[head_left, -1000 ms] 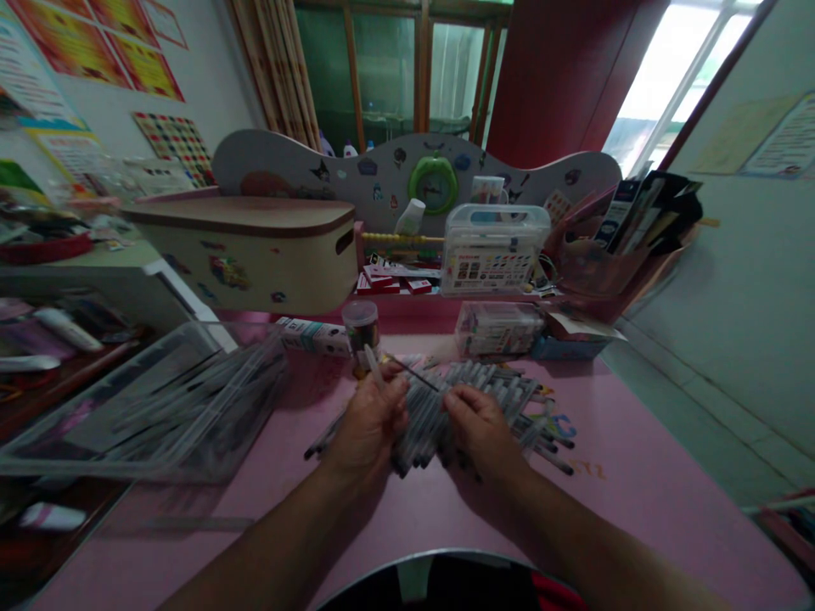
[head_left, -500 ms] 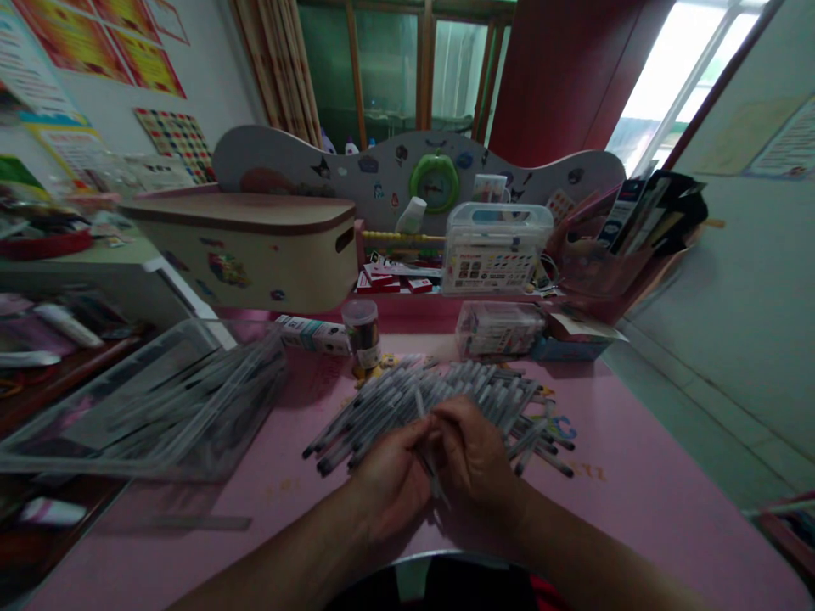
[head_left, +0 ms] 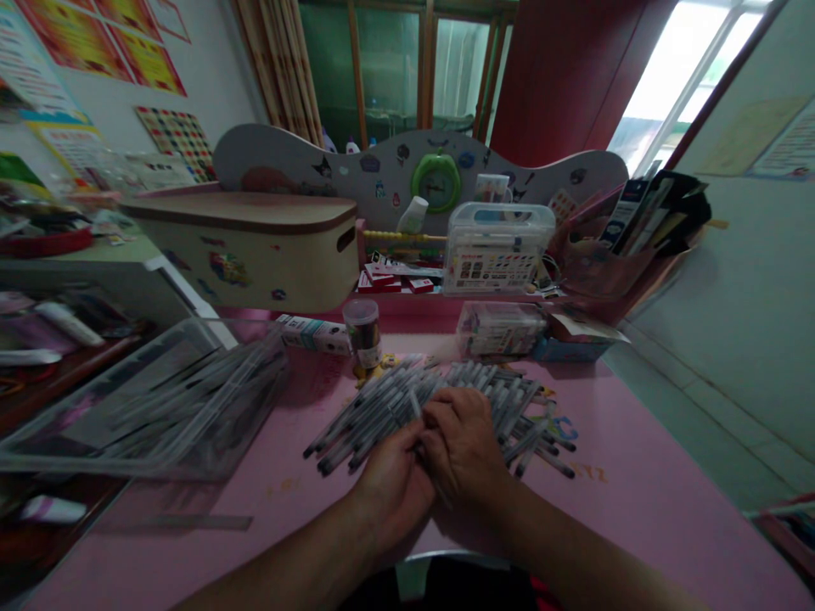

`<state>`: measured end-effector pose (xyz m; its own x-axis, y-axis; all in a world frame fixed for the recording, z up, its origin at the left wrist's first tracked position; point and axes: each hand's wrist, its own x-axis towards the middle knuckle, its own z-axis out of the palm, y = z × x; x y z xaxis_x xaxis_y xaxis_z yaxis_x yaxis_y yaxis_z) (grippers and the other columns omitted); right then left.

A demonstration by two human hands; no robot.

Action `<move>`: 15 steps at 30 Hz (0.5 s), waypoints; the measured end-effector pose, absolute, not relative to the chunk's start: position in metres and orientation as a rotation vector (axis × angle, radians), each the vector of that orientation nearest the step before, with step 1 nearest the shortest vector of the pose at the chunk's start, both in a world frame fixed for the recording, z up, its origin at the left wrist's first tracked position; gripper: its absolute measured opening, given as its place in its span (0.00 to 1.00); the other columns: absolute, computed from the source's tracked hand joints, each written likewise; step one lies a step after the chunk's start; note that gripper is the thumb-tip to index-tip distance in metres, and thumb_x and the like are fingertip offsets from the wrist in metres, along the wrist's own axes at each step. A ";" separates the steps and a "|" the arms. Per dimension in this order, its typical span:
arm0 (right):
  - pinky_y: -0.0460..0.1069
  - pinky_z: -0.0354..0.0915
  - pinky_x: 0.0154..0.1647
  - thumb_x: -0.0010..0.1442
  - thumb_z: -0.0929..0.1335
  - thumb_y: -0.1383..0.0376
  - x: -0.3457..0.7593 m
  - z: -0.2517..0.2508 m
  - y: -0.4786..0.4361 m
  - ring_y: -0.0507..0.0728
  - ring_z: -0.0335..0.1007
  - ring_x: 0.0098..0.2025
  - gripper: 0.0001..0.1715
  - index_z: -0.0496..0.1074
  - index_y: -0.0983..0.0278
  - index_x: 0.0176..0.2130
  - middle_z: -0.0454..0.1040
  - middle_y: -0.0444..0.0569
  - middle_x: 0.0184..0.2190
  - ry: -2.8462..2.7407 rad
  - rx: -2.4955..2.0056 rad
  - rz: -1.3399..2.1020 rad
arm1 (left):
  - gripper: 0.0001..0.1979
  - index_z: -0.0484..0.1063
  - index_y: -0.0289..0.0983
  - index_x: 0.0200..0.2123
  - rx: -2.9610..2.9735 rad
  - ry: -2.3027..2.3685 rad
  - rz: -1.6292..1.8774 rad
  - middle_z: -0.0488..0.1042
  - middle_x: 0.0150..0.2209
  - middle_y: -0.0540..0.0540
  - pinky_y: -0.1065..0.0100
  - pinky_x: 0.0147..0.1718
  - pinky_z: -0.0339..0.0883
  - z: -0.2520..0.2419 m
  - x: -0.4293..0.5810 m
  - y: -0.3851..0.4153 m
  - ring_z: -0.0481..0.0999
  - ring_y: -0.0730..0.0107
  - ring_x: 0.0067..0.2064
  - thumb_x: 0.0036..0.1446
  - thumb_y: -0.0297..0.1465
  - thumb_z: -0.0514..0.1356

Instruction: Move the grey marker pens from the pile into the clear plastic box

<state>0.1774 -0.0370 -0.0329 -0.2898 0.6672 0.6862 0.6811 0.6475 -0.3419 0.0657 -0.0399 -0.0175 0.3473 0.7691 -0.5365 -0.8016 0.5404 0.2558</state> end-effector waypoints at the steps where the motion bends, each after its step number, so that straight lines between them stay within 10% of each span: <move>1: 0.60 0.60 0.48 0.67 0.61 0.68 0.179 -0.033 -0.037 0.63 0.63 0.45 0.09 0.68 0.63 0.46 0.70 0.54 0.42 -1.979 -1.035 0.008 | 0.12 0.74 0.30 0.34 -0.036 0.697 1.010 0.76 0.29 0.45 0.77 0.28 0.71 -0.016 0.065 -0.039 0.77 0.75 0.29 0.64 0.20 0.51; 9: 0.60 0.63 0.50 0.66 0.61 0.70 0.194 -0.030 -0.032 0.62 0.63 0.50 0.15 0.65 0.60 0.52 0.66 0.53 0.47 -1.900 -0.976 0.114 | 0.09 0.72 0.33 0.35 0.374 0.947 0.978 0.66 0.24 0.51 0.82 0.11 0.51 0.051 0.011 -0.036 0.63 0.80 0.18 0.66 0.29 0.54; 15: 0.59 0.64 0.49 0.65 0.62 0.72 0.192 -0.027 -0.033 0.61 0.65 0.48 0.13 0.67 0.62 0.48 0.67 0.52 0.45 -1.897 -0.954 0.135 | 0.08 0.74 0.33 0.38 0.608 1.207 1.233 0.69 0.24 0.50 0.81 0.10 0.54 0.100 -0.081 -0.029 0.61 0.79 0.19 0.63 0.24 0.54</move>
